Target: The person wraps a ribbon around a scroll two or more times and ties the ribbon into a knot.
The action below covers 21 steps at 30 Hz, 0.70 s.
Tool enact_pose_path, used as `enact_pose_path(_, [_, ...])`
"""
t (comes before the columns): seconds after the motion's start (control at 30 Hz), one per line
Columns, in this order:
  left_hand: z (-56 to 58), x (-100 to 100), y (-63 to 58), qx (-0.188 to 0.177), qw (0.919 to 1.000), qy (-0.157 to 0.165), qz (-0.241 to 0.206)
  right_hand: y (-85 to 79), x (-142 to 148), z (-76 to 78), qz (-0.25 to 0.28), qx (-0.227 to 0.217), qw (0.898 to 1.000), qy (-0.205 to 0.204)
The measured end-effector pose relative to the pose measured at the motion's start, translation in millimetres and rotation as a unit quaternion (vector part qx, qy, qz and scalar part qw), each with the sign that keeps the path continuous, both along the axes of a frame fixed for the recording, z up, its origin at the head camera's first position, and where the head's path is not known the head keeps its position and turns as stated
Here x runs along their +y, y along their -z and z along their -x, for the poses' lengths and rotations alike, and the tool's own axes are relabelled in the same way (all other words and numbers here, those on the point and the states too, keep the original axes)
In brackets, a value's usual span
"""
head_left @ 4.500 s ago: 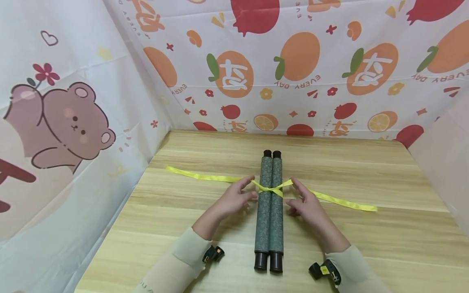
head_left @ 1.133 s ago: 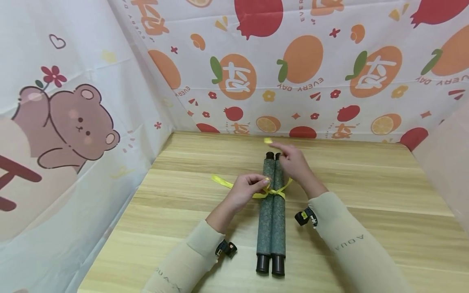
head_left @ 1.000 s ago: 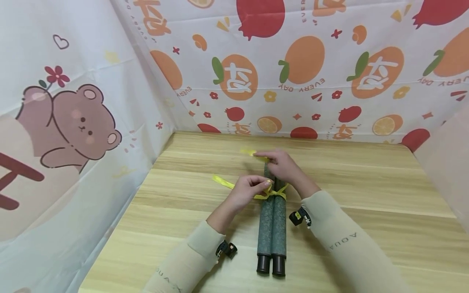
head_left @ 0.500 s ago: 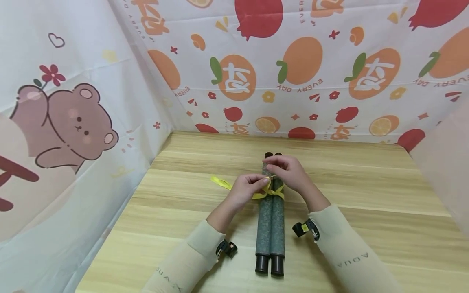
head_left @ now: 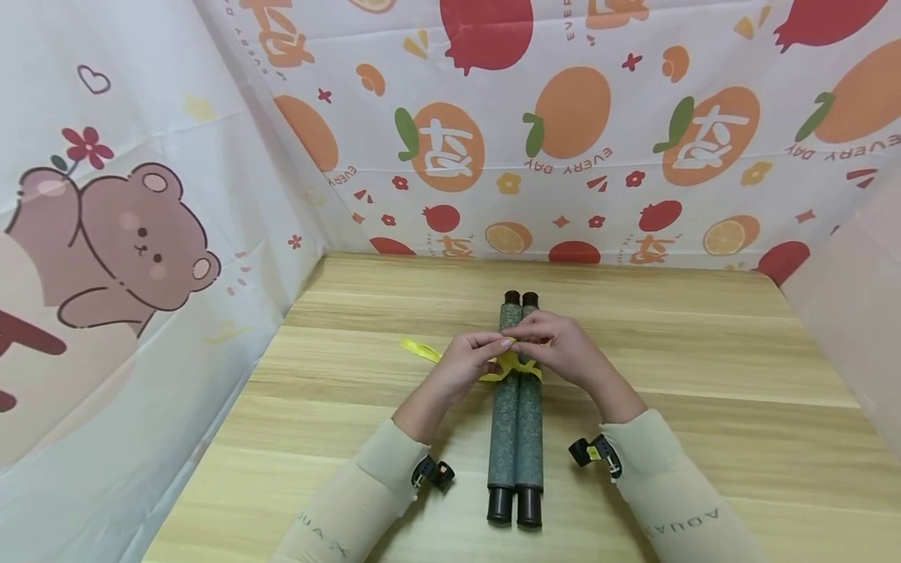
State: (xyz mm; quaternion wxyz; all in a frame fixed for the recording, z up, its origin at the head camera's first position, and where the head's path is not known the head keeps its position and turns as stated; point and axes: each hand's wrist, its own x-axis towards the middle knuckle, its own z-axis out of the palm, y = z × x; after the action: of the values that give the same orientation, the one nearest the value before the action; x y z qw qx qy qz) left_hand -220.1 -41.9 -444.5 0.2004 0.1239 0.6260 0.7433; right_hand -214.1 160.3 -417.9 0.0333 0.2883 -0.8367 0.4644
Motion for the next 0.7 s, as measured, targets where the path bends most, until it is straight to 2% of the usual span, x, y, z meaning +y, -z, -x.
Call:
enact_pose_path(0.13, [-0.4,-3.7,-1.6,0.005,0.9998,0.015,0.009,-1.8,-3.7,-3.2,-0.006,0.054,0.998,0.011])
enact_pose_path(0.27, [0.5,-10.5,-5.2,0.043,0.9966,0.033,0.063,0.5,-3.6,-4.2,-0.003,0.082,0.996,0.023])
enact_pose_path(0.33, [3.1,-16.9,-8.0,0.088,0.9882,0.036,0.120,1.0,-2.8,-4.0,-0.004,0.091,0.996,0.026])
enact_pose_path(0.37, [4.9,-21.3,-9.6,0.116,0.9805,0.037,0.154,1.4,-2.4,-3.5,-0.004,0.094,0.995,0.027])
enact_pose_path(0.43, [8.4,-31.6,-13.2,0.167,0.9569,0.031,0.236,0.4,-2.0,-3.7,-0.007,0.098,0.995,0.031])
enact_pose_path(0.5, [11.2,-42.5,-15.2,0.206,0.9247,0.019,0.320,-0.7,-1.9,-4.0,-0.016,0.102,0.994,0.036])
enact_pose_path(0.6, [12.4,-54.9,-15.4,0.226,0.8764,0.025,0.424,-2.0,-1.7,-4.9,-0.020,0.103,0.994,0.037])
enact_pose_path(0.7, [11.8,-60.9,-10.2,0.244,0.8280,0.043,0.503,-1.8,-2.2,-4.8,-0.021,0.108,0.993,0.034])
